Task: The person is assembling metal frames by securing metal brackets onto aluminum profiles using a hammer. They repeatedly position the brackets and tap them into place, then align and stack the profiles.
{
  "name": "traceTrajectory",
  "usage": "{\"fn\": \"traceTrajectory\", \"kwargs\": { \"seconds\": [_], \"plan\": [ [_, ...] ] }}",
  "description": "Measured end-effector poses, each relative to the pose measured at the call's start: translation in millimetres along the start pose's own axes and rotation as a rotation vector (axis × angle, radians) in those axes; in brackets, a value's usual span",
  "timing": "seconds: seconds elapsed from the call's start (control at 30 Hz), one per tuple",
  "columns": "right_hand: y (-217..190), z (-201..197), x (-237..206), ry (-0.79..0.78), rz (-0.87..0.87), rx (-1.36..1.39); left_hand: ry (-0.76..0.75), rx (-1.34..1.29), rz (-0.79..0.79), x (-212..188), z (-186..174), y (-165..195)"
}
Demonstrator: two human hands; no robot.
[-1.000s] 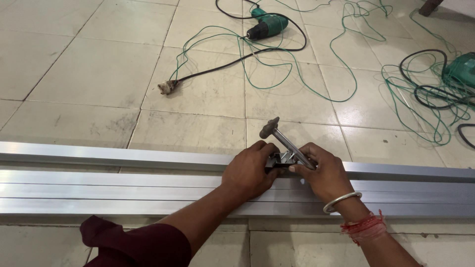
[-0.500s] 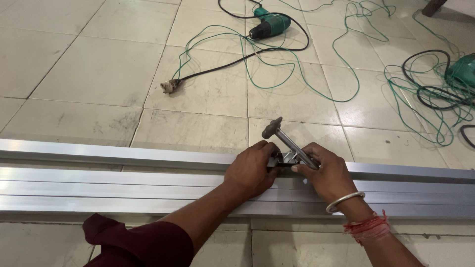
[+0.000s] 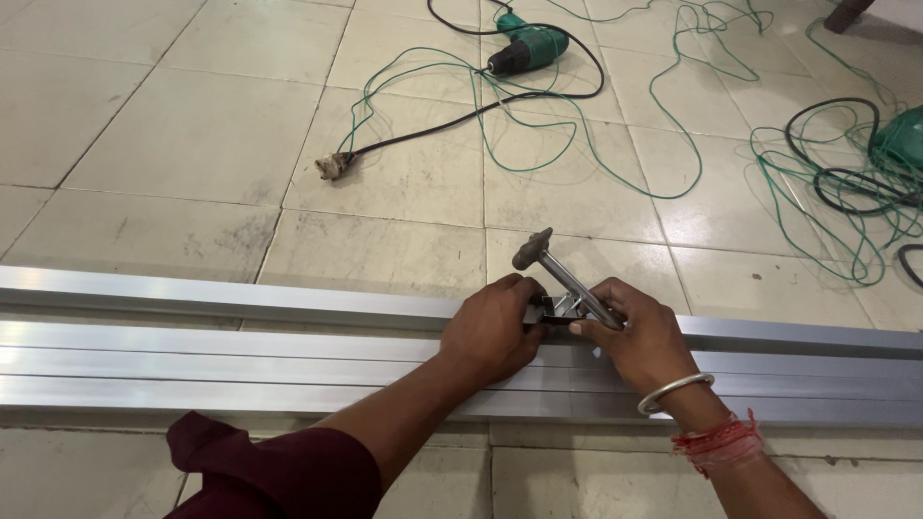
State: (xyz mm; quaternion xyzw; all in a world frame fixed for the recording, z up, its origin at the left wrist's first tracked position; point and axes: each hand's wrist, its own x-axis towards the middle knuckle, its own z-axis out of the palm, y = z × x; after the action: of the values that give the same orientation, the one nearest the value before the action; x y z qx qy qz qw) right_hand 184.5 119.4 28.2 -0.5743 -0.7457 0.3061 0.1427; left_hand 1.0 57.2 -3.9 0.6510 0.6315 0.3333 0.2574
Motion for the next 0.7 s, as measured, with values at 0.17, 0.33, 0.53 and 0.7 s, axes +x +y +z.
{"fn": "traceTrajectory", "kwargs": {
  "seconds": [0.17,0.33,0.53,0.7],
  "plan": [
    [1.5,0.5,1.1,0.004,-0.004,-0.005,-0.005,-0.002,-0.022,1.4,0.3,0.7],
    [3.8,1.3,2.0,0.0,-0.001,-0.006,-0.005,0.002,-0.035,1.6,0.1,0.7],
    [2.2,2.4,1.6,0.032,-0.008,0.039,-0.015,0.022,-0.055,2.1,0.2,0.6],
    [1.1,0.9,1.0,0.046,-0.005,0.101,0.017,0.064,-0.021,-0.1,1.1,1.1]
  ]
}}
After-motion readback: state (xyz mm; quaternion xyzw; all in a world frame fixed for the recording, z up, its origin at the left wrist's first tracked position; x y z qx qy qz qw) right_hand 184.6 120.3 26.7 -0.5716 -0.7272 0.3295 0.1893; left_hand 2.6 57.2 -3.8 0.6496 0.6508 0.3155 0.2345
